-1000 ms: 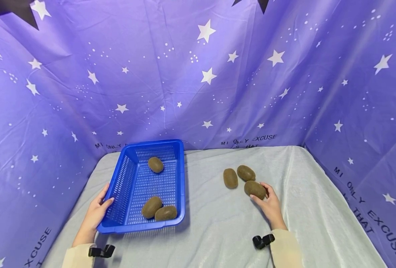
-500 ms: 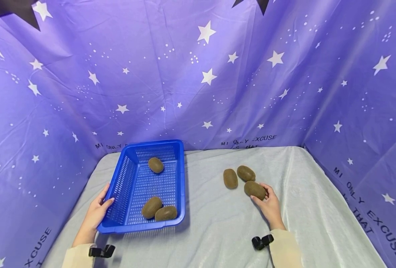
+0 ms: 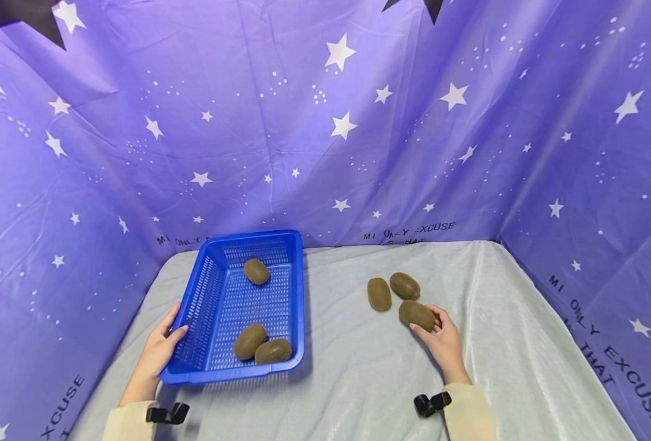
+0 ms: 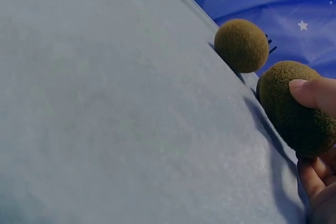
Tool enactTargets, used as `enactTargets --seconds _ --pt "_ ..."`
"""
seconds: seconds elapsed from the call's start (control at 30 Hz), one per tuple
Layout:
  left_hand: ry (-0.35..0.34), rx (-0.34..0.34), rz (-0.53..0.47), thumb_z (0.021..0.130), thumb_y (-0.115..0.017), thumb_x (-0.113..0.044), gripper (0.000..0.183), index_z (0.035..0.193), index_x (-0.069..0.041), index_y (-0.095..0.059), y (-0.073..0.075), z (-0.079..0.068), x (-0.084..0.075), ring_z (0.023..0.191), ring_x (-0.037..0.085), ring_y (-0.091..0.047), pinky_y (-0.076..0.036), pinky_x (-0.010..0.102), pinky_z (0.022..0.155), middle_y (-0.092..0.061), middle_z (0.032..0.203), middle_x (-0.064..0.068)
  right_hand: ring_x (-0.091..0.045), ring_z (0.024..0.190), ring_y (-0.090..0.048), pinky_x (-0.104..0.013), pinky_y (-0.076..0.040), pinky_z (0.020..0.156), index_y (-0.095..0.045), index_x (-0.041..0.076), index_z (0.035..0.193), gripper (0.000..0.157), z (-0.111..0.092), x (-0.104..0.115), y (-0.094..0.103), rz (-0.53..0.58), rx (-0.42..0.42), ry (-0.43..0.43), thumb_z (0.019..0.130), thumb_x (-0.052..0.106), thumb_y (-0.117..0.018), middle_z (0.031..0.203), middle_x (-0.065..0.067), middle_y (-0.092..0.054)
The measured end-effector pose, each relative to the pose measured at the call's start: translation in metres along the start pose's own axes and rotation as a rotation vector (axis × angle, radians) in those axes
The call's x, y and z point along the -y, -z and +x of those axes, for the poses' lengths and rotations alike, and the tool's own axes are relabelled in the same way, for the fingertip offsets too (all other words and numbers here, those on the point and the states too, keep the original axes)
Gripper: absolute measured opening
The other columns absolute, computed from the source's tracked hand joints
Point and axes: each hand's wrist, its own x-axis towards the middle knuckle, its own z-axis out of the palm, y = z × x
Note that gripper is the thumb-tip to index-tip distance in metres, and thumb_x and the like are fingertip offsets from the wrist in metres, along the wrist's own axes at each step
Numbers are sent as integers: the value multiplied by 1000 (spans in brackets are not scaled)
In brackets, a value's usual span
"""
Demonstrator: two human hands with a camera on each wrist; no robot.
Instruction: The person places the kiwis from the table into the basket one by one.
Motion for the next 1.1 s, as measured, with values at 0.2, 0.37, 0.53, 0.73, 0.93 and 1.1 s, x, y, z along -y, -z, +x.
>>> enactTargets --seconds 0.2,0.37,0.53,0.73,0.93,1.1 --pt "4 2 -14 98 -42 -3 63 152 -10 -10 0 1 0 98 -9 -47 -45 16 76 -16 155 17 10 91 -49 -7 -42 77 -47 -2 130 60 -4 9 -2 12 34 -3 79 12 -76 117 -8 -51" --pt "7 4 -22 99 -42 -3 63 152 -10 -10 0 1 0 97 -8 -48 -46 16 76 -17 155 17 9 92 -50 -9 -42 77 -48 -1 130 59 -6 21 -6 -6 64 23 80 15 -76 120 -15 -53" --pt "9 3 -20 99 -42 -4 62 152 -11 -10 0 0 -1 98 -9 -47 -45 16 76 -16 155 16 7 93 -51 -9 -42 78 -48 0 129 59 -8 31 -13 -5 101 40 80 17 -76 121 -16 -53" --pt "10 2 -21 99 -42 -3 62 152 -11 -10 0 0 -1 99 -10 -47 -45 15 77 -16 155 16 2 96 -50 -10 -41 81 -48 -2 129 58 -11 42 -24 59 152 85 79 10 -76 120 -17 -53" --pt "15 -2 -16 99 -42 -4 62 152 -11 -10 0 0 -1 100 -9 -47 -45 15 77 -17 155 16 -1 94 -52 -12 -42 82 -50 -6 125 53 -19 69 -33 106 209 146 78 2 -74 117 -19 -55" --pt "23 -5 -12 99 -42 -5 62 152 -12 -10 -1 0 -1 99 -10 -47 -45 14 77 -17 155 16 -3 94 -52 -13 -42 83 -50 -6 125 53 -24 89 -38 111 239 155 79 2 -74 117 -19 -54"
